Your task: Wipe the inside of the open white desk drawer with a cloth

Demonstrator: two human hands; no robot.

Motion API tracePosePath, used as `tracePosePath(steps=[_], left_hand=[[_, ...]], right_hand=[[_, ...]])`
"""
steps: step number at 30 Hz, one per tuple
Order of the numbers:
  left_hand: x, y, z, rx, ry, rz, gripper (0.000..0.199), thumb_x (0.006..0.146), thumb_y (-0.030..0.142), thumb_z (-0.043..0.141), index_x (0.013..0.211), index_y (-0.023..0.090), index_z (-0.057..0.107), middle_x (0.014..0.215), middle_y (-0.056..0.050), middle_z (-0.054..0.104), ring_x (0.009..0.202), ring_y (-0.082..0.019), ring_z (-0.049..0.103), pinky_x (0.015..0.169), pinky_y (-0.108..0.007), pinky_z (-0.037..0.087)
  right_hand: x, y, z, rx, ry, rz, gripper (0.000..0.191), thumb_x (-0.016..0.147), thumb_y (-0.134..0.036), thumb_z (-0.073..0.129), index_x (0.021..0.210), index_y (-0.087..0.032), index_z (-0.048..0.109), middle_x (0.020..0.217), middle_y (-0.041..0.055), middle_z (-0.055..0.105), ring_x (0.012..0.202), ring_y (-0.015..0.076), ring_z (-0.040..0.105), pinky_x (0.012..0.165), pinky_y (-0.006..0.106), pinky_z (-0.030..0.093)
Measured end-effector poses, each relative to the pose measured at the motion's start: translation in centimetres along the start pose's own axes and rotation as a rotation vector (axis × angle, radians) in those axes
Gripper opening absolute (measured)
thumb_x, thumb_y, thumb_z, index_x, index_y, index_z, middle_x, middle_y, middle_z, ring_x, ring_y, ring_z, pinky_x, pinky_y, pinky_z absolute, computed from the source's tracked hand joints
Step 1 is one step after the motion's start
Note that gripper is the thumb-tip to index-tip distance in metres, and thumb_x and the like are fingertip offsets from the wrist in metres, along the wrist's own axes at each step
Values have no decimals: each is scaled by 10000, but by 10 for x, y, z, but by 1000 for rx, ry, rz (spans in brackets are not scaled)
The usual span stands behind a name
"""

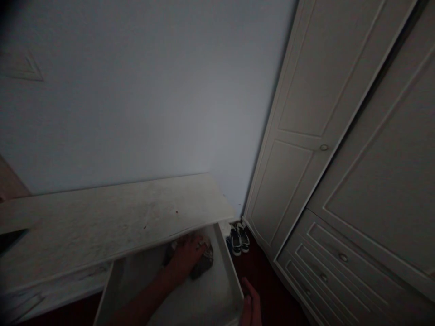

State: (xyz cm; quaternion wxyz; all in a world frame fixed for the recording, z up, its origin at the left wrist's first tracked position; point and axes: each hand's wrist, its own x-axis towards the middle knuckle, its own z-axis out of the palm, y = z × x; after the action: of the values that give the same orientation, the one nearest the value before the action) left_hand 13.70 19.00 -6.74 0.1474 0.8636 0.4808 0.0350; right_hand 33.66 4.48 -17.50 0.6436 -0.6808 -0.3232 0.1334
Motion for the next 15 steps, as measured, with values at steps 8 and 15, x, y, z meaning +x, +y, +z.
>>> tracePosePath(steps=[8,15], left_hand=[[-40,17,4,-30,-81,248,1016,697,56,704,1591,419,388,1780,-72,193,1579,-417,253,1242,-668,272],[-147,-43,7,8,396,121,865,882,106,633,1620,443,332,1693,2,412,1496,-255,456,1200,-465,477]], right_hand=[[21,-1,-17,-148,-78,-359,616,1052,-644,434,1309,-148,695,1346,188,684,1252,351,621,1058,503,455],[37,-76,-21,-560,-509,-706,447,1062,-474,506,1458,-295,608,1551,132,534,1429,336,487,1173,547,380]])
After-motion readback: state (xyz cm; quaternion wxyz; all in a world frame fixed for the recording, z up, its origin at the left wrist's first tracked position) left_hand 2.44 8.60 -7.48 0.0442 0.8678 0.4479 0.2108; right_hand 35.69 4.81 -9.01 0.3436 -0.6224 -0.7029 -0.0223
